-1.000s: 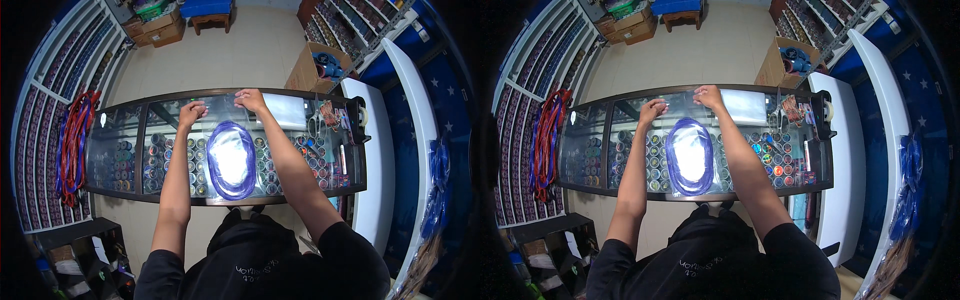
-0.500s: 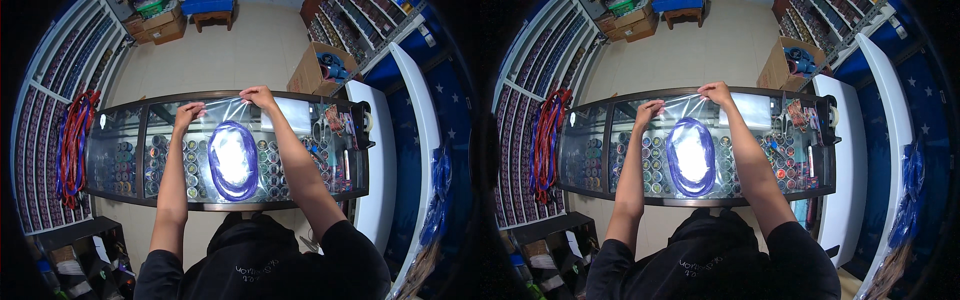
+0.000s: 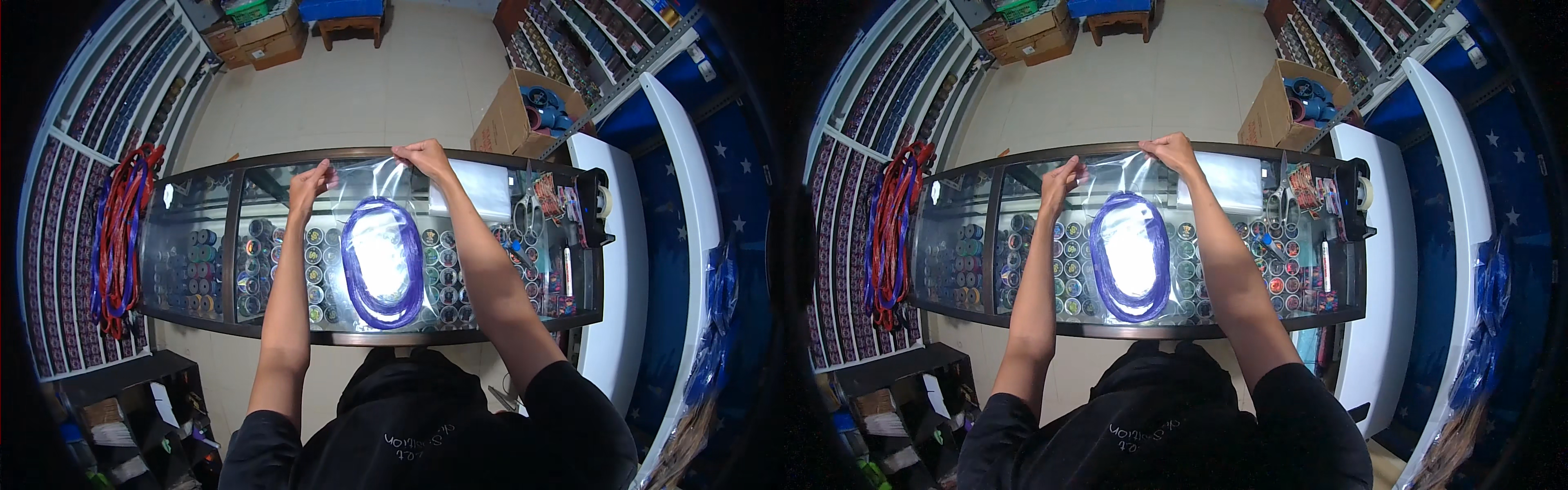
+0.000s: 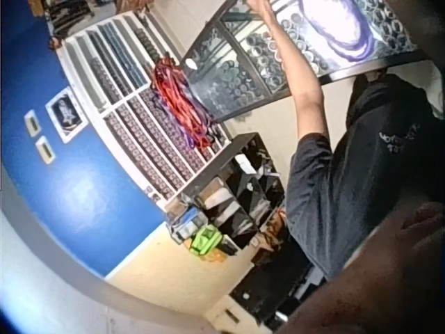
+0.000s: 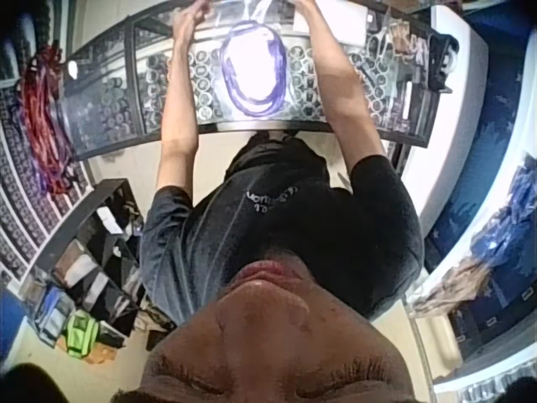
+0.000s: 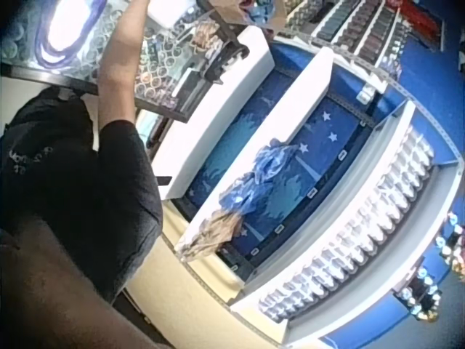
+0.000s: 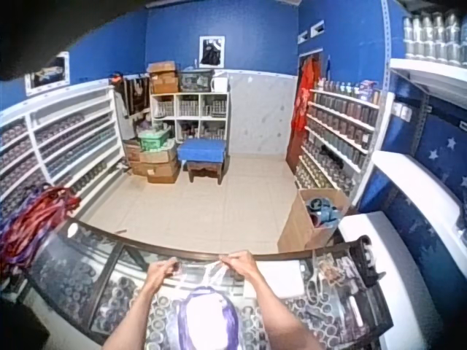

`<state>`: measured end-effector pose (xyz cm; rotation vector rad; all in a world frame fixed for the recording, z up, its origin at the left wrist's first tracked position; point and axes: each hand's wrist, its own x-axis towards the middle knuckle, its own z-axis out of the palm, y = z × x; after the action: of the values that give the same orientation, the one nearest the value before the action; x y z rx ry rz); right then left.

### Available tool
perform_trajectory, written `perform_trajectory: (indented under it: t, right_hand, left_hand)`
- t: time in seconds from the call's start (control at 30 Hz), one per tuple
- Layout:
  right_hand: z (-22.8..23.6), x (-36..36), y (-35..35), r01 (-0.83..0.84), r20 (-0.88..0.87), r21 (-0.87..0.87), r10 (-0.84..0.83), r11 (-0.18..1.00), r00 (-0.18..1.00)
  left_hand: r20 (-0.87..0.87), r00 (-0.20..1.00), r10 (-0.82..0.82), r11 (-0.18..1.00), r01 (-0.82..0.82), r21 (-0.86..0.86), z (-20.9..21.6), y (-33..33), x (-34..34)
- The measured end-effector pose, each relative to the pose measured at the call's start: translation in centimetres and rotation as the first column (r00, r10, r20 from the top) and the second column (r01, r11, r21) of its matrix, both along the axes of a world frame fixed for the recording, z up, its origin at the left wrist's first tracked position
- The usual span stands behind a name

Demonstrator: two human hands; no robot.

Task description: The person selects a purple cable from a pile of red and purple cables, coils it into a loop, and places it into a clear plastic bag. They then seal the bag using a handheld heat sealer.

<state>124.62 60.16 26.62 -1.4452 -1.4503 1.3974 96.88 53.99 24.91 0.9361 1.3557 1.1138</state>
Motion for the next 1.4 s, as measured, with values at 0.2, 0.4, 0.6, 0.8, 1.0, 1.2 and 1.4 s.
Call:
perform_trajectory:
  t: [0.2,0.4,0.6,0.8,1.0,1.2,1.4]
  right_hand:
    - [-0.1,0.0,-0.2,-0.014,0.020,0.074,0.012,0.997,1.000]
    - [0.0,0.2,-0.3,0.012,-0.083,0.017,-0.011,1.000,0.997]
    - [0.3,0.1,-0.7,0.049,-0.132,0.032,-0.044,0.998,0.990]
    - [-0.4,0.3,-0.6,0.043,-0.134,0.050,-0.036,0.998,0.990]
    - [-0.3,0.0,-0.7,0.041,-0.079,0.066,-0.036,0.997,0.996]
    - [0.3,0.1,-1.0,0.029,-0.088,0.067,-0.023,0.997,0.996]
    - [-0.1,0.3,-0.8,0.029,-0.136,0.069,-0.019,0.997,0.991]
  left_hand:
    - [0.003,1.000,0.025,0.996,-0.025,0.085,-1.1,0.2,0.0]
    - [-0.005,0.999,0.044,0.993,-0.043,0.107,-2.0,0.0,-0.4]
    - [-0.054,0.998,0.038,0.991,-0.031,0.132,-2.0,-0.1,-0.2]
    - [-0.198,0.979,0.040,0.989,-0.011,0.146,-1.6,-0.5,0.5]
    - [-0.376,0.925,-0.061,0.982,0.122,0.142,-1.4,0.1,0.4]
    - [-0.521,0.847,-0.108,0.966,0.213,0.146,-0.1,1.8,0.9]
    - [-0.643,0.704,-0.300,0.916,0.402,0.012,3.0,2.7,3.2]
